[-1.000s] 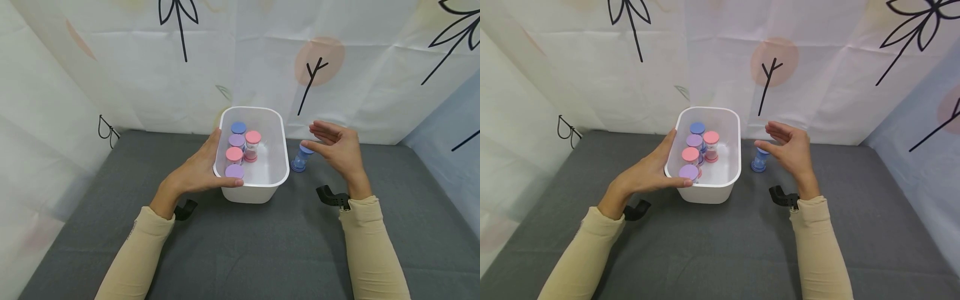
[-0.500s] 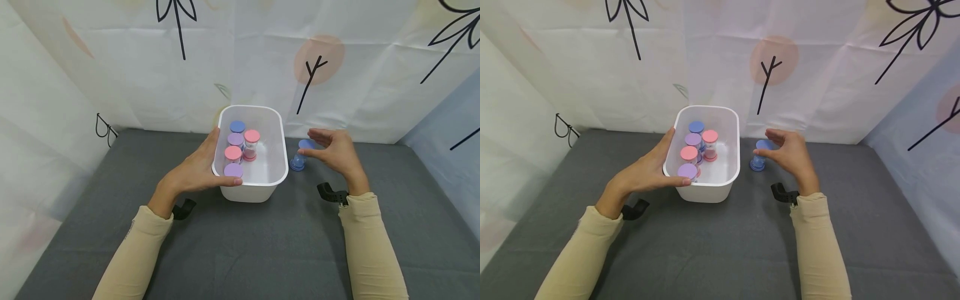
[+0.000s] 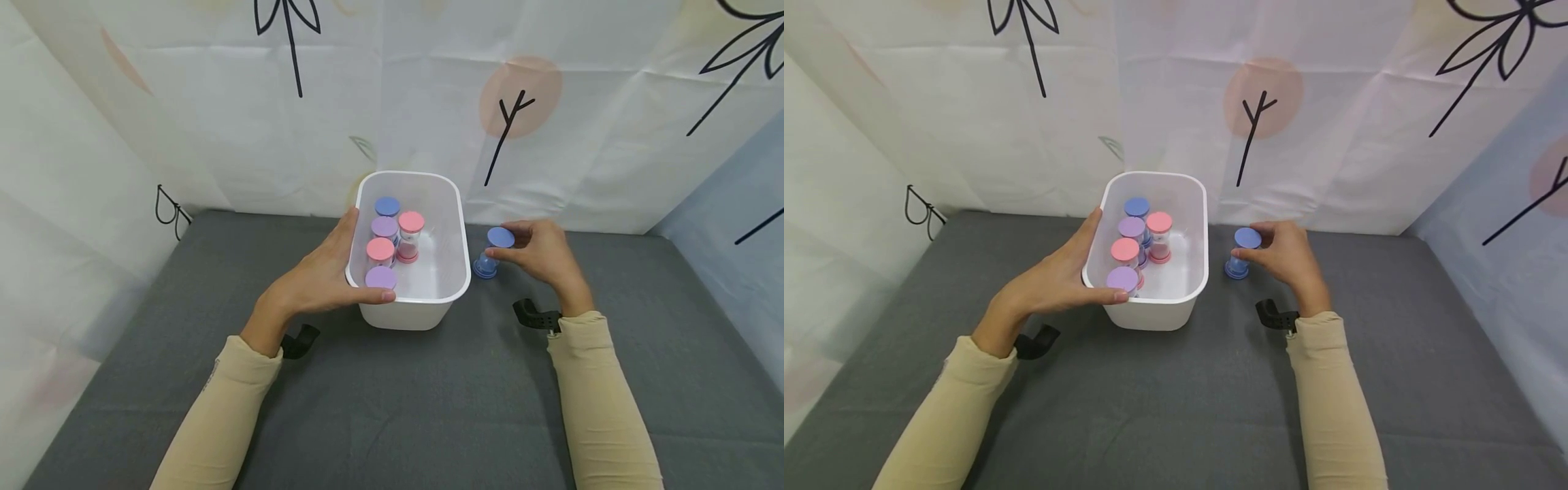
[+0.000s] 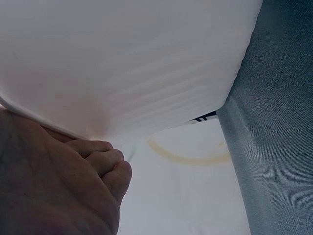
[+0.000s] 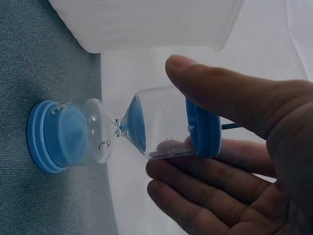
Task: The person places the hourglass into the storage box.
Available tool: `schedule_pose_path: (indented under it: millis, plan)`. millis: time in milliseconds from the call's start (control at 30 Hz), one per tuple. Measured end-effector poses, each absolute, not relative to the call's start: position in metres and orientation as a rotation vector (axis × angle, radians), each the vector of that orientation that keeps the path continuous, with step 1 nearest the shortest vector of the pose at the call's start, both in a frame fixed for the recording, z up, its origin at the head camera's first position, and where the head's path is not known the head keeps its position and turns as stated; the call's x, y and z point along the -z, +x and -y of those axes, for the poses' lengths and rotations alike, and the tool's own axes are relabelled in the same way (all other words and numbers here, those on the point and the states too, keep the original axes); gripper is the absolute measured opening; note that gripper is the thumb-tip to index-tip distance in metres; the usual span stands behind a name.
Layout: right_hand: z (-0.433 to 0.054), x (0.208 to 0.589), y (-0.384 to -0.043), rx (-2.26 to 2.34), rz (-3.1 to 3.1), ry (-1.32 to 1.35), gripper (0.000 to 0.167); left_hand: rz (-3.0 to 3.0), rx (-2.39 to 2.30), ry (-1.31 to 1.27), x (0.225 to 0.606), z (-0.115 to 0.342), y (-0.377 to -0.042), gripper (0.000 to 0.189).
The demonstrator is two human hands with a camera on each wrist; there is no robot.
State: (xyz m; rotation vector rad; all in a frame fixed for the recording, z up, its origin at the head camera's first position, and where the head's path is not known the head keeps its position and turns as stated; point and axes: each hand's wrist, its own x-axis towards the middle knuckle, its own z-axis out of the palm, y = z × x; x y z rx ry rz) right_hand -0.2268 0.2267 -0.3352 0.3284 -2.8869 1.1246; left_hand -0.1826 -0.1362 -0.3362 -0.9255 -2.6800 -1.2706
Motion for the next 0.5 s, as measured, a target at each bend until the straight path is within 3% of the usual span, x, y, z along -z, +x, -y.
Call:
schedule_pose_path:
  millis: [500]
  plan:
    - [-0.226, 0.309, -0.208, -1.215, 2.756, 0.221, 0.061, 2.685, 1.276, -0.92, 0.336, 0.136, -0.182, 0.119]
